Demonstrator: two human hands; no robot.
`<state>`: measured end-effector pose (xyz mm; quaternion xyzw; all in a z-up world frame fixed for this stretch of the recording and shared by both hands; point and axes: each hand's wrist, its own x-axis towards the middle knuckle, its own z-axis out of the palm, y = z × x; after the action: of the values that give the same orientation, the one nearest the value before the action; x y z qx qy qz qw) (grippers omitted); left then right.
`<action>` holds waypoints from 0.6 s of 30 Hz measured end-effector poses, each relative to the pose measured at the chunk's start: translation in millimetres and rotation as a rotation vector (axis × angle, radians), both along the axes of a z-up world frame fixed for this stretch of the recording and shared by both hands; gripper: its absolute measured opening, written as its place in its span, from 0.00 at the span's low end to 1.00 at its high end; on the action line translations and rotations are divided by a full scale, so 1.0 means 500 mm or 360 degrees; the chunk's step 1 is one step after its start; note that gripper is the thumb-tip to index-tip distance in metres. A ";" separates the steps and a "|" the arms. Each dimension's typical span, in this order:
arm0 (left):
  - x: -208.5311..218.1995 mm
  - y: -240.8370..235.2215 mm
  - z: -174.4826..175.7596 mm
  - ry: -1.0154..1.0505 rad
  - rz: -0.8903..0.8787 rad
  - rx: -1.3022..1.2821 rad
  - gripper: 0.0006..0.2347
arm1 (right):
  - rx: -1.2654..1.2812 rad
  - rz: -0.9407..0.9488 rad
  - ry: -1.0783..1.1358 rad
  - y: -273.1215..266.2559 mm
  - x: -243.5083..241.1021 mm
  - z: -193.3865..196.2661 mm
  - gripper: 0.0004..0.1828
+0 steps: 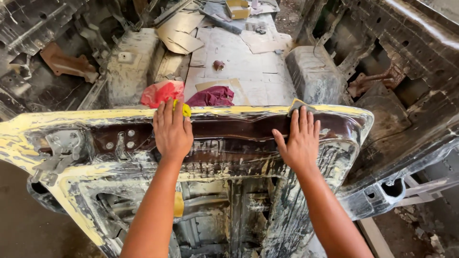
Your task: The person sands the edge of a car door frame using a sanding block and a yellow sponge. They work along the top edge of the door, removing old paint or filler. Finally, they rinse the sponge in a bucket of water.
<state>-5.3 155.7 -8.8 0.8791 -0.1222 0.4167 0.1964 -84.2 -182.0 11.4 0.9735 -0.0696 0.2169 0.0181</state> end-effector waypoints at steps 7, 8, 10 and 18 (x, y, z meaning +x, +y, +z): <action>-0.002 0.037 0.016 -0.0007 -0.0079 0.0070 0.23 | 0.0194 0.0497 -0.0213 0.336 0.061 -0.013 0.53; 0.001 0.053 0.024 0.0044 -0.0130 0.0125 0.23 | 0.0168 0.0639 -0.0208 0.369 0.069 -0.017 0.50; 0.004 0.097 0.020 0.0106 -0.0177 0.0180 0.22 | 0.0145 0.0784 -0.0192 0.399 0.070 -0.019 0.47; 0.020 0.153 0.003 0.0136 -0.0122 0.0186 0.22 | 0.0023 0.0309 -0.0038 0.229 0.015 -0.034 0.44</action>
<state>4.6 232.4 -7.3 0.9007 -0.1713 0.3633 0.1656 -76.7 -67.7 -5.8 0.9732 0.0234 0.2287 -0.0108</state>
